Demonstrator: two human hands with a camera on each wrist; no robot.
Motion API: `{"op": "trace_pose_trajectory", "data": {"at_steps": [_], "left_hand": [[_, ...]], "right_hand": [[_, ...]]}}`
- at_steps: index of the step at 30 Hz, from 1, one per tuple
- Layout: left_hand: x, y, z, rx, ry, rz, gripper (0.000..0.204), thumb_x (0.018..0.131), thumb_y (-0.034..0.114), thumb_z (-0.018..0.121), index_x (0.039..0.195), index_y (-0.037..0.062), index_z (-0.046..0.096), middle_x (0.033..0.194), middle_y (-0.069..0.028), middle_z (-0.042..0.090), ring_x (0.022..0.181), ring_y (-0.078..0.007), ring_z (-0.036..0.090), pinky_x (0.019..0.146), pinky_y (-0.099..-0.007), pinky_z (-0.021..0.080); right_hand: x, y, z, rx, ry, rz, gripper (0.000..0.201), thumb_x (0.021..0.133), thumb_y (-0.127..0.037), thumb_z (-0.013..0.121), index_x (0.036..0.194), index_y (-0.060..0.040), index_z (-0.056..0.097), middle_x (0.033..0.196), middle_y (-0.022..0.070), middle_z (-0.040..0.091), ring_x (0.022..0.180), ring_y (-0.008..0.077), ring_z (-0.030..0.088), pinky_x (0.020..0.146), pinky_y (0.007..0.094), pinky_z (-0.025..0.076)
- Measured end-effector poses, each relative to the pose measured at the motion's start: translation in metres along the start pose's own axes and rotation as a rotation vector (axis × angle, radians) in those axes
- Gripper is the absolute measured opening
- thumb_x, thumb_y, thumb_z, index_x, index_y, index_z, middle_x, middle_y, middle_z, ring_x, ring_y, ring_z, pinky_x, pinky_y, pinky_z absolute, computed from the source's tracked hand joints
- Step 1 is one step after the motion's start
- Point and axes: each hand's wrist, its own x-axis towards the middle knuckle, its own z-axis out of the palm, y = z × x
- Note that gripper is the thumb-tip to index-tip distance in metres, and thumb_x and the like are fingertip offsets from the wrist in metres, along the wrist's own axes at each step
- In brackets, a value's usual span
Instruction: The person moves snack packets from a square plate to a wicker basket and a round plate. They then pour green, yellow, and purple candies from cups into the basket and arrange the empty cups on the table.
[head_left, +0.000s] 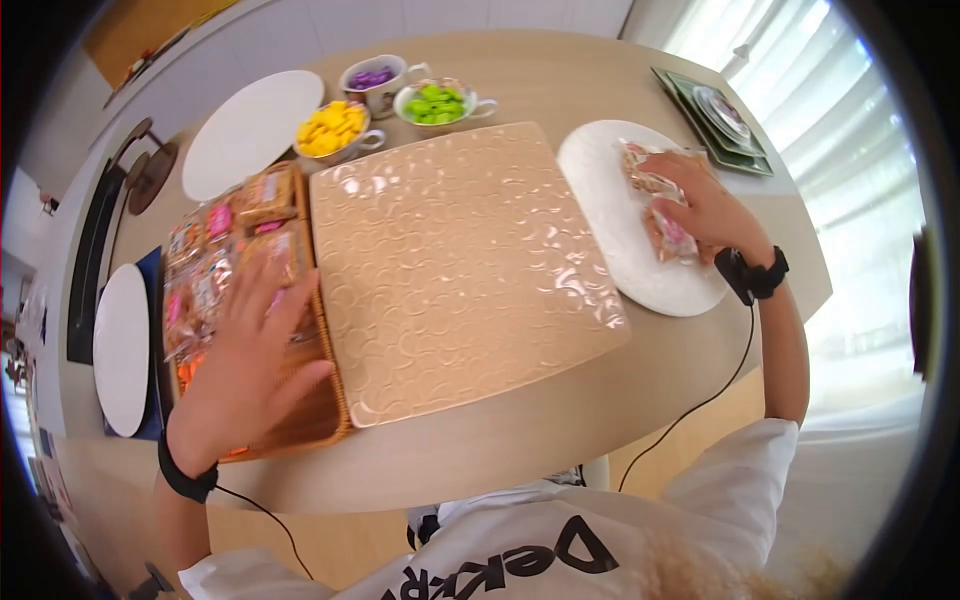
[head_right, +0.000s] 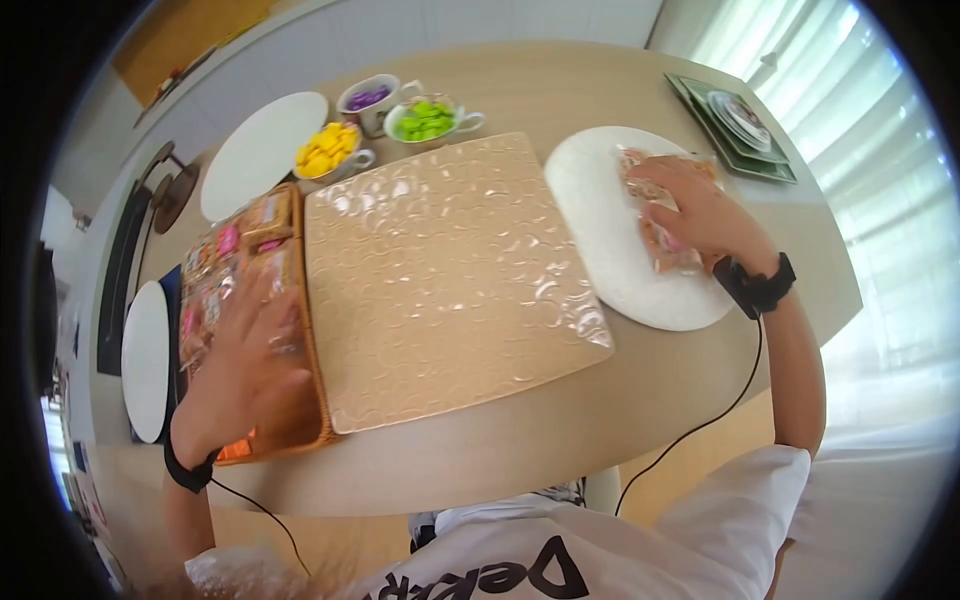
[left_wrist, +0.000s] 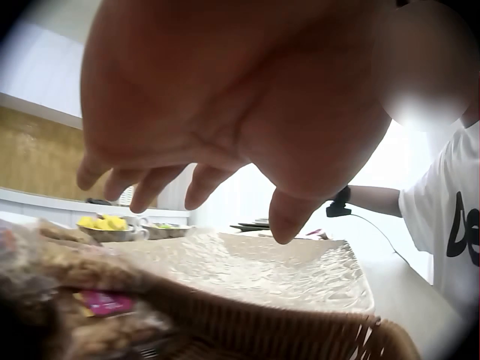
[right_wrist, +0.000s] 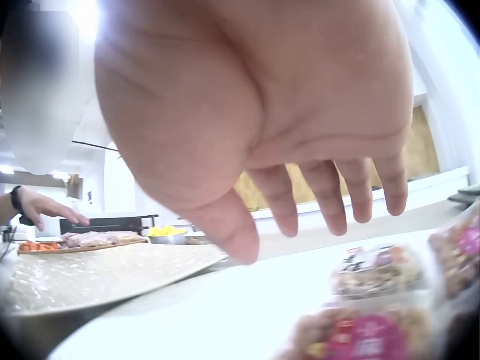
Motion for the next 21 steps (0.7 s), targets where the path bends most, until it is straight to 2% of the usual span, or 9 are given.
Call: {"op": "trace_pose_trajectory", "data": {"at_steps": [1,2,4,6,8,10,15,17,21], "left_hand": [[0.019,0.019,-0.003,-0.01,-0.093,0.027,0.074,0.088,0.023,0.074,0.152,0.0074,0.04,0.162,-0.0224,0.026,0.152,-0.0443,0.017,0.124,-0.0537,0.019],[0.037,0.036,0.001,-0.014,-0.089,0.037,0.074,0.088,0.023,0.074,0.152,0.0074,0.04,0.162,-0.0224,0.026,0.152,-0.0443,0.017,0.124,-0.0537,0.019],[0.072,0.068,0.005,-0.063,-0.114,0.238,0.068,0.089,0.026,0.073,0.147,0.005,0.044,0.157,-0.0261,0.031,0.15,-0.0458,0.022,0.123,-0.0554,0.02],[0.114,0.094,0.028,-0.077,-0.033,0.419,0.064,0.091,0.029,0.071,0.143,0.0019,0.046,0.151,-0.0288,0.037,0.146,-0.0464,0.03,0.122,-0.0547,0.022],[0.159,0.125,0.041,-0.011,0.035,0.53,0.06,0.091,0.027,0.069,0.139,-0.0015,0.048,0.146,-0.0297,0.041,0.141,-0.0463,0.036,0.121,-0.0537,0.026],[0.207,0.145,0.058,0.059,0.127,0.56,0.057,0.091,0.025,0.068,0.137,-0.0029,0.049,0.142,-0.0297,0.044,0.139,-0.0453,0.038,0.119,-0.0531,0.028],[0.337,0.174,0.084,0.129,0.08,0.476,0.059,0.091,0.029,0.067,0.136,-0.0054,0.049,0.139,-0.0314,0.048,0.136,-0.0459,0.041,0.115,-0.0532,0.033],[0.367,0.182,0.085,-0.012,-0.055,0.339,0.072,0.089,0.039,0.069,0.139,-0.0065,0.045,0.139,-0.0317,0.048,0.137,-0.0461,0.041,0.114,-0.0527,0.035],[0.399,0.19,0.119,-0.052,0.009,0.359,0.093,0.078,0.05,0.076,0.144,-0.0053,0.04,0.139,-0.0327,0.048,0.138,-0.0458,0.04,0.112,-0.0526,0.036]], "right_hand": [[-0.007,0.01,-0.007,0.024,-0.048,0.059,0.046,0.092,-0.012,0.063,0.137,-0.0062,0.054,0.143,0.0189,0.05,0.137,0.0357,0.045,0.115,0.0407,0.035],[-0.013,0.026,-0.005,0.017,-0.046,0.068,0.046,0.092,-0.012,0.063,0.137,-0.0062,0.054,0.143,0.0189,0.05,0.137,0.0357,0.045,0.115,0.0407,0.035],[-0.024,0.06,0.001,-0.119,-0.055,-0.025,0.05,0.088,-0.009,0.067,0.137,-0.0061,0.057,0.148,0.0189,0.048,0.145,0.035,0.036,0.116,0.0405,0.034],[-0.035,0.054,0.005,-0.076,-0.059,0.008,0.049,0.086,-0.009,0.068,0.134,-0.0053,0.059,0.146,0.0197,0.049,0.141,0.0362,0.04,0.116,0.0409,0.034],[-0.044,0.046,0.008,-0.199,-0.015,-0.064,0.043,0.089,-0.014,0.066,0.13,-0.0046,0.061,0.14,0.0192,0.054,0.133,0.039,0.047,0.114,0.0434,0.038],[-0.051,0.039,0.015,-0.14,0.026,-0.104,0.04,0.089,-0.016,0.068,0.126,-0.0037,0.063,0.136,0.0185,0.057,0.13,0.0388,0.05,0.114,0.0467,0.037],[-0.074,0.007,0.02,-0.154,0.024,-0.216,0.042,0.086,-0.024,0.075,0.12,-0.0027,0.062,0.131,0.0192,0.058,0.124,0.0368,0.053,0.116,0.0542,0.033],[-0.083,-0.001,0.023,-0.161,0.018,-0.217,0.045,0.085,-0.024,0.077,0.121,-0.002,0.06,0.133,0.0202,0.056,0.123,0.0385,0.053,0.114,0.0542,0.035],[-0.088,-0.003,0.023,-0.116,0.008,-0.215,0.049,0.084,-0.028,0.078,0.119,0.0006,0.059,0.134,0.0222,0.054,0.125,0.0418,0.05,0.112,0.0547,0.037]]}}
